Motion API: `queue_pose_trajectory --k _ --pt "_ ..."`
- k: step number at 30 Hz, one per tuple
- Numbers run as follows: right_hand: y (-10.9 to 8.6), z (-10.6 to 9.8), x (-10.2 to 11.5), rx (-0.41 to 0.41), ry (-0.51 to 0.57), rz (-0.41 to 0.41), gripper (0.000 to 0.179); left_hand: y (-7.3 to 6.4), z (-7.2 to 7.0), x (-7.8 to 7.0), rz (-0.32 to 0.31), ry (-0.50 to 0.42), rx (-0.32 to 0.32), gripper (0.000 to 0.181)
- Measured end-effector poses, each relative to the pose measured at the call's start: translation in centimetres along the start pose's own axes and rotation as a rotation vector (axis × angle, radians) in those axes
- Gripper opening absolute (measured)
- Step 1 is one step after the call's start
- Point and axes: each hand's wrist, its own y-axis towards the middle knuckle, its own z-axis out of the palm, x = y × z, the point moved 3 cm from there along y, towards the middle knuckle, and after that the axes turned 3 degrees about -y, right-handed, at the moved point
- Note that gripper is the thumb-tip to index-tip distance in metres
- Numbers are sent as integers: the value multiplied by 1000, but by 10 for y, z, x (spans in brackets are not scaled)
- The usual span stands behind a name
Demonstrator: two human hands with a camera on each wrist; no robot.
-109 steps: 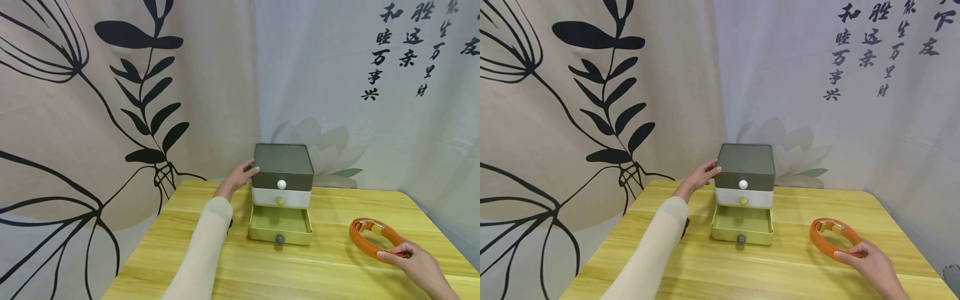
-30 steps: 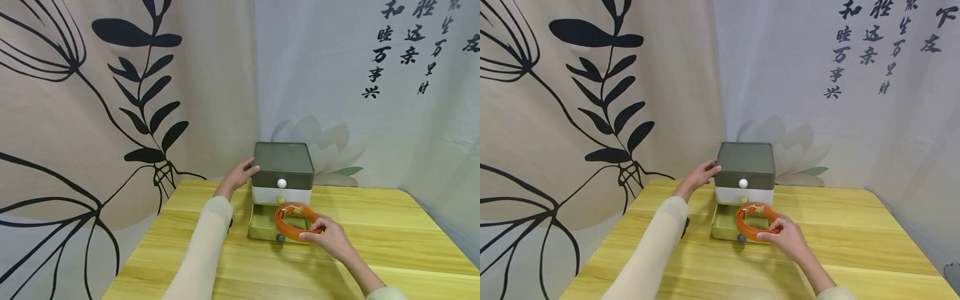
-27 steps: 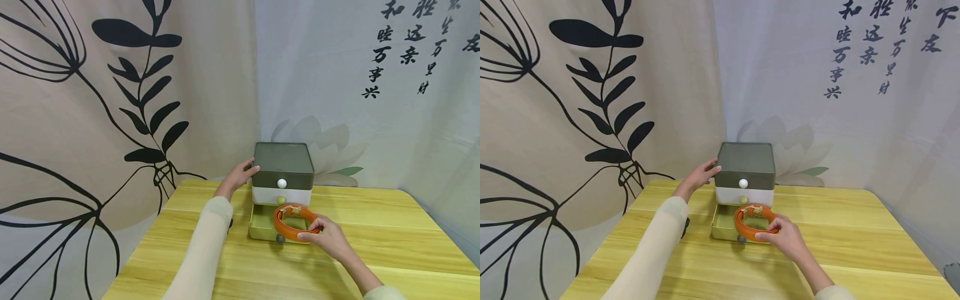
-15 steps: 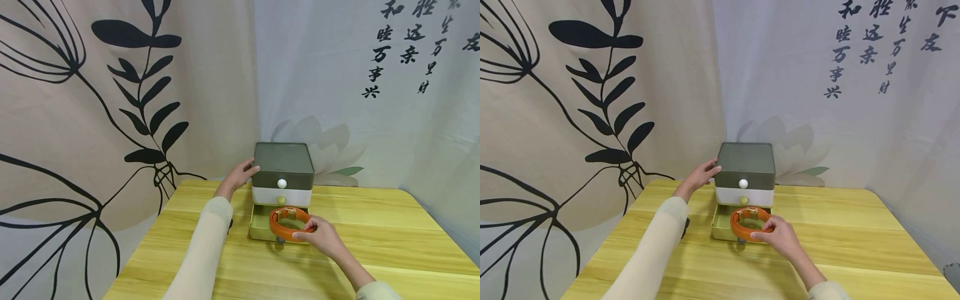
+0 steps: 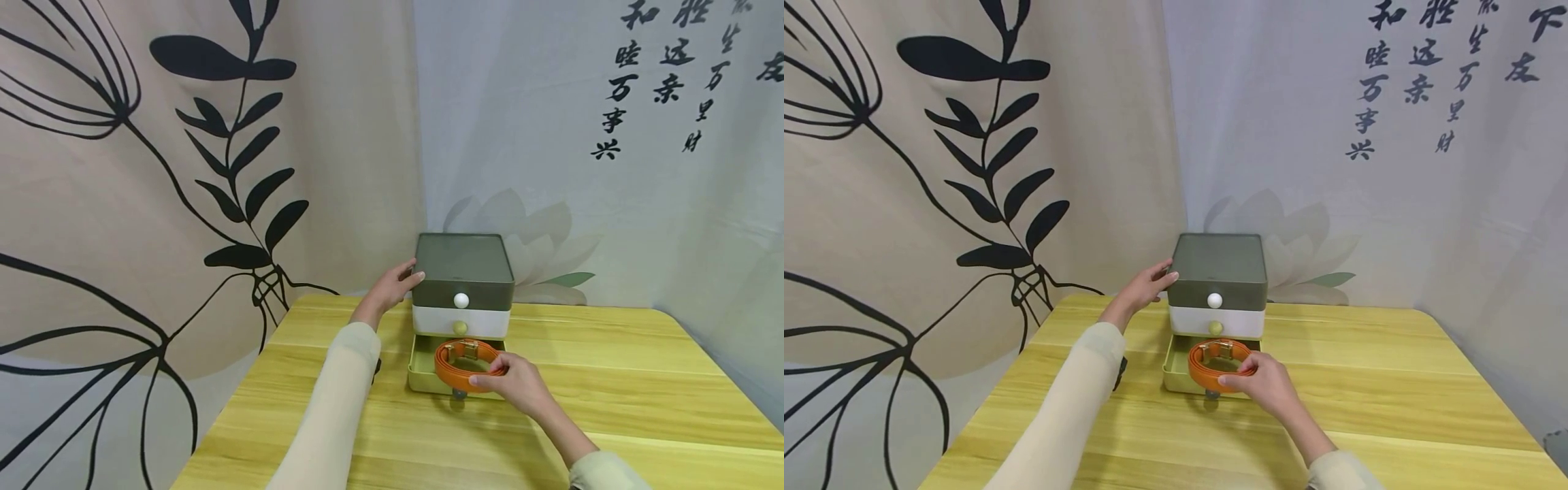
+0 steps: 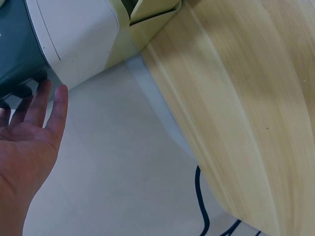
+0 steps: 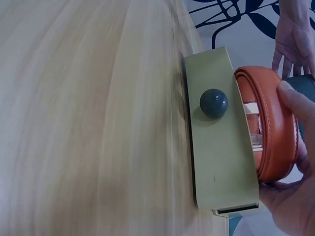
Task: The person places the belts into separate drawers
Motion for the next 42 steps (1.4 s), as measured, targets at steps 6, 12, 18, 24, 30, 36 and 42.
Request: queue_pose_trajectory --k 6,12,18,24,30,36,42 --pt "3 3 3 -2 3 19 40 0 0 0 5 -6 4 67" --pt "9 8 3 0 12 30 41 -1 0 -1 7 -3 7 67" --pt "13 11 5 1 5 50 43 -1 0 -1 10 1 8 67" --pt "18 15 6 -9 -14 58 44 0 0 -1 1 3 4 67" --pt "22 19 7 -33 -26 58 45 -1 0 -1 -6 -1 -2 67" --pt "26 24 6 -64 -31 60 44 -1 0 -1 0 -5 2 67" --pt "30 30 4 -115 -65 19 42 -1 0 -1 1 -11 2 67"
